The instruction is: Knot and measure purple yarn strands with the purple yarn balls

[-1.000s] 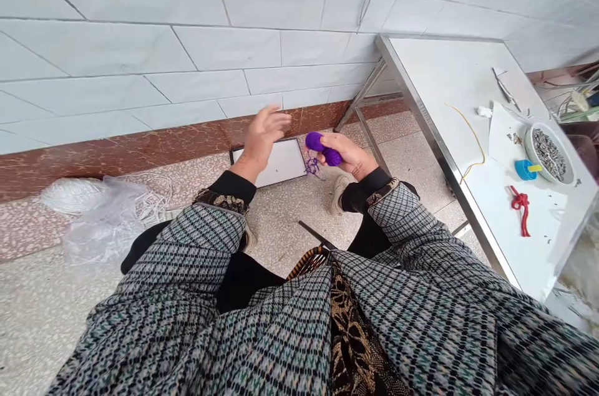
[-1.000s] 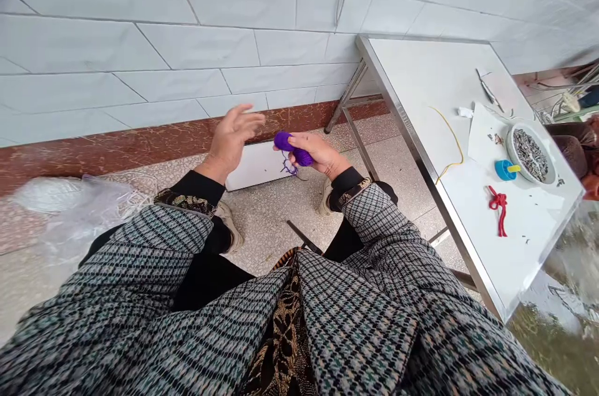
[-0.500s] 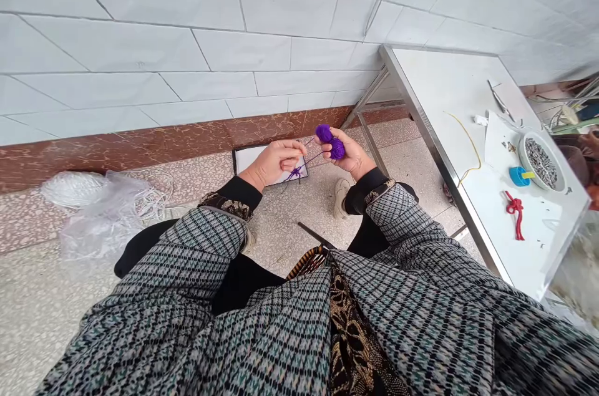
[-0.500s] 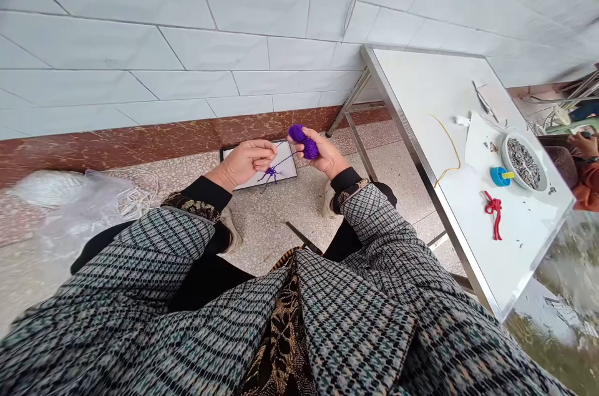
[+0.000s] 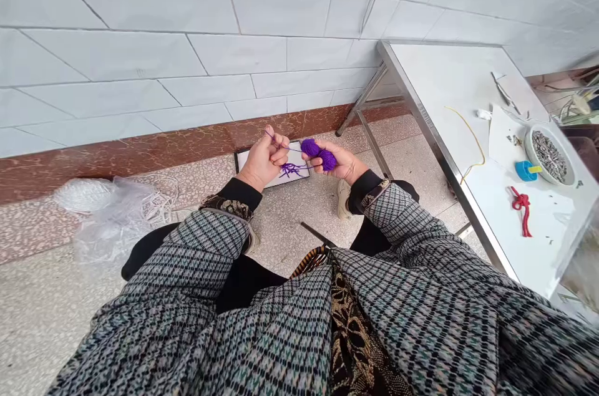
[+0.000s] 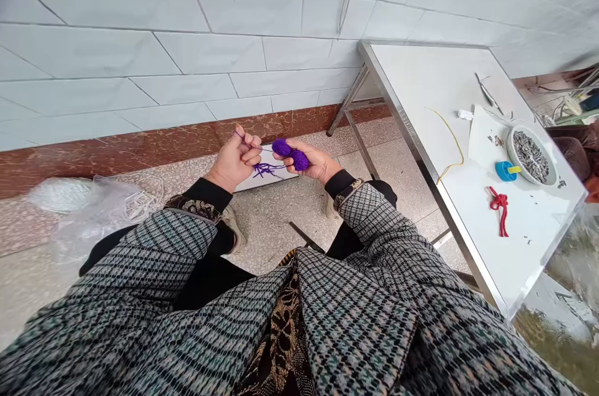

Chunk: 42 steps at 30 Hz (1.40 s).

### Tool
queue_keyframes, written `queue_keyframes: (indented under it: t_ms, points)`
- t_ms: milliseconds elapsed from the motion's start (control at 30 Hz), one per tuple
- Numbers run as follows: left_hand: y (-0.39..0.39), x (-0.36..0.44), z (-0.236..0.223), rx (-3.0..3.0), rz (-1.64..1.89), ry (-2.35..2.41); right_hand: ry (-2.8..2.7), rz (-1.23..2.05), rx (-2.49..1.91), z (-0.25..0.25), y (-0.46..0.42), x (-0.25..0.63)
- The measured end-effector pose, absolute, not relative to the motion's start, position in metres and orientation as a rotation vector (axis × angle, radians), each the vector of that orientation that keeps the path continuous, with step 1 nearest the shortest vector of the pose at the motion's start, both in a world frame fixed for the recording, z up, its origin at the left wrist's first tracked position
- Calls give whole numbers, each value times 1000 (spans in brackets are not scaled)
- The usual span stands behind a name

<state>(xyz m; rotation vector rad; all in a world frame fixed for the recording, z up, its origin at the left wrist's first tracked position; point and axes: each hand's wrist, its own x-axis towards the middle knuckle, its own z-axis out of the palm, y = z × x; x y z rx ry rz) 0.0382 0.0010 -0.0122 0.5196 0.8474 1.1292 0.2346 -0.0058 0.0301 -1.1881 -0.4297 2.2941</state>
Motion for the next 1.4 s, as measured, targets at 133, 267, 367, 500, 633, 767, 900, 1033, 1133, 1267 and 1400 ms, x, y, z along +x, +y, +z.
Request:
queue_keyframes:
  t_ms: [133,267,367,500,633,767,900,1033,1133,1267,1400]
  points:
    - [0,35,-17,975,812,909,-374,2187,-1245,25,1,232]
    - [0,34,-23,1587,603,1127,-557,1981,-1456,13,3,224]
    - [0,32,-22,1752,471,1104,-712,1899,-1503,5,3,218]
    - [-5,28,-18,1525,120,827,-1144,1837,-1568,1,-1,215]
    - [-13,23,-23,1149,156,732,-1678,1720,-1461,-1,-3,218]
    - [-19,19,-39,924,249,679,-1950,1576,-1351,-6,-4,224]
    - [-24,16,-51,861,262,683,-2183,1318,-1282,-13,-8,226]
    - [-29,14,-53,871,239,666,-2324,1230,-1188,-17,-12,228]
    - [-29,13,-52,884,214,657,-2369,1199,-1166,-17,-12,229]
    - [-29,9,-51,915,169,635,-2421,1194,-1133,-14,-15,229]
    - [-28,3,-48,968,34,548,-2469,1131,-1105,-11,-21,227]
